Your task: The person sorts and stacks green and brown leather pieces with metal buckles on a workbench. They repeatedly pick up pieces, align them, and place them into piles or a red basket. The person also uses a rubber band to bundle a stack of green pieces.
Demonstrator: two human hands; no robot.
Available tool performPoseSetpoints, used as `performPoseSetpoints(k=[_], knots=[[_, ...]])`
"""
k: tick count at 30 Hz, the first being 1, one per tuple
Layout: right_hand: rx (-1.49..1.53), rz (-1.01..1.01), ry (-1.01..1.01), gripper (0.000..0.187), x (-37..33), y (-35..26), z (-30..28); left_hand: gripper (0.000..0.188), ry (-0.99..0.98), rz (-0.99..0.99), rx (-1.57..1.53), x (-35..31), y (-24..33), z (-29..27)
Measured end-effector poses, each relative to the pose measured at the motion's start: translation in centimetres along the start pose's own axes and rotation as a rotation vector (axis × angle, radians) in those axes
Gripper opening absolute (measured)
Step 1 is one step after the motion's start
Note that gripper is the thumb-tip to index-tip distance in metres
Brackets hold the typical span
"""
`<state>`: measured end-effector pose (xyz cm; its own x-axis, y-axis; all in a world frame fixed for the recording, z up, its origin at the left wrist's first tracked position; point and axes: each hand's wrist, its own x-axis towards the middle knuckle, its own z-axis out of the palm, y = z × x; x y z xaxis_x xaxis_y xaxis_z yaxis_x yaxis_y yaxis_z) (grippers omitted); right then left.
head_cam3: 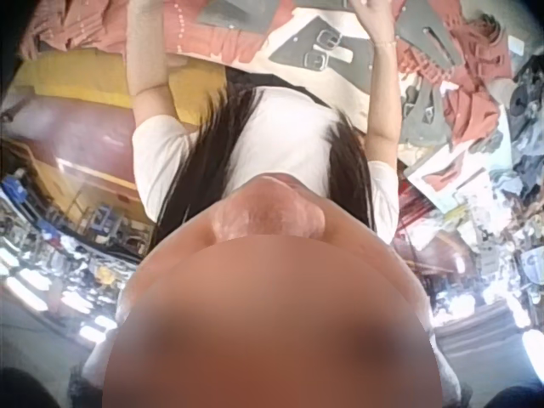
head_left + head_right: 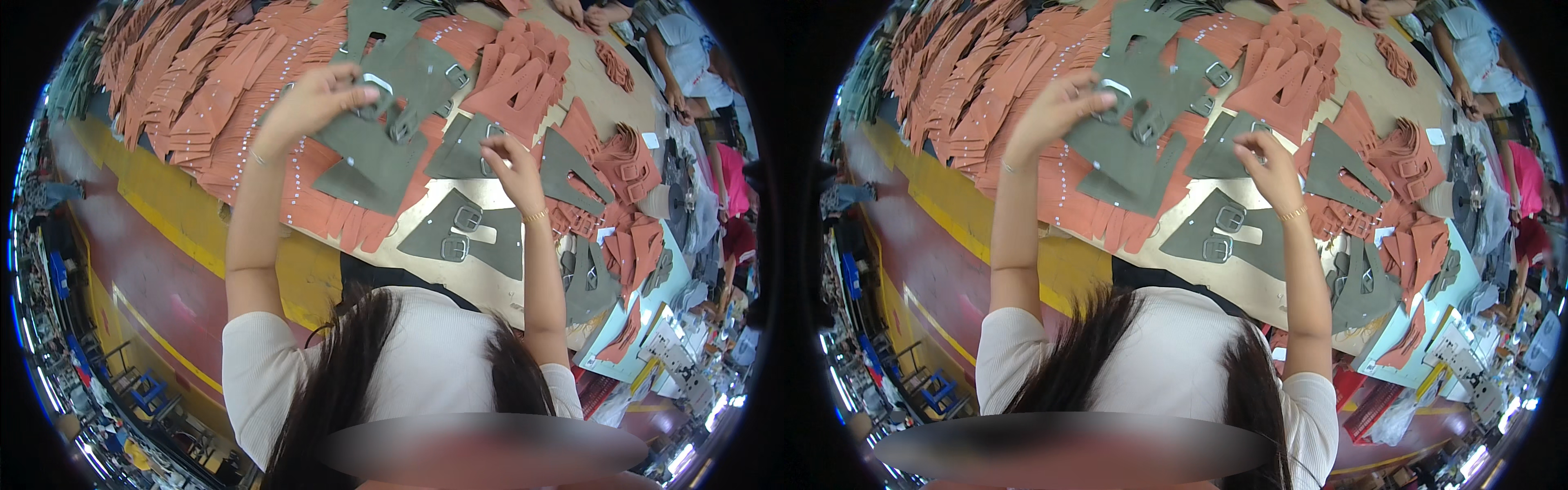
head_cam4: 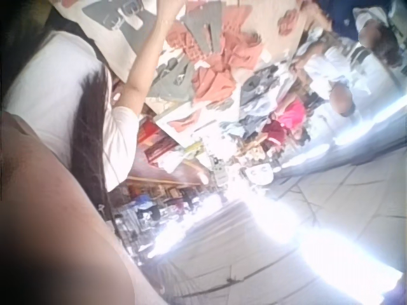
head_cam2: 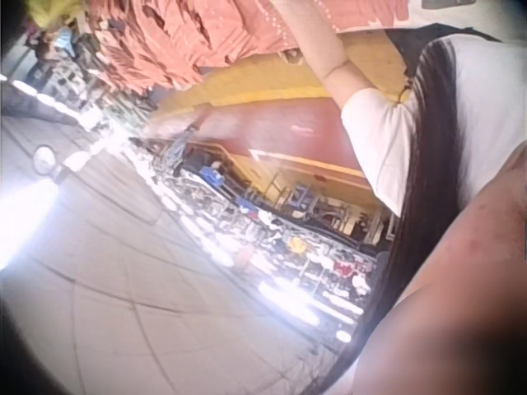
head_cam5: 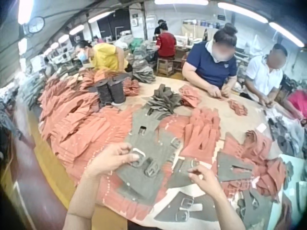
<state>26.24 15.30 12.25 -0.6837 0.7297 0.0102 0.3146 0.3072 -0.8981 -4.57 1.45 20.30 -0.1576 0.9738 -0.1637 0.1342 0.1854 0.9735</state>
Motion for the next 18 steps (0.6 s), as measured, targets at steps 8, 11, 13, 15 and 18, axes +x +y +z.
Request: performPoseSetpoints(k=[8,11,13,15,18], knots=[[0.248,0.319,0.185,0.020,-11.0,4.7,-3.7,0.031,0.131,0.244,-0.245,11.0,0.0,-6.9],[0.323,0.357,0.241,0.020,-13.2,5.0,-3.9,0.029,0.153,0.164,-0.147,13.3,-1.5,-8.2],[0.349,0.384,0.266,0.020,-14.0,5.0,-3.7,0.029,0.106,0.116,-0.112,14.3,-1.9,-8.3],[0.326,0.394,0.271,0.020,-14.3,4.8,-3.5,0.029,0.099,0.115,-0.124,15.0,-2.2,-8.2],[0.300,0.406,0.263,0.021,-14.5,4.5,-3.3,0.030,0.141,0.159,-0.197,15.8,-3.3,-8.3]])
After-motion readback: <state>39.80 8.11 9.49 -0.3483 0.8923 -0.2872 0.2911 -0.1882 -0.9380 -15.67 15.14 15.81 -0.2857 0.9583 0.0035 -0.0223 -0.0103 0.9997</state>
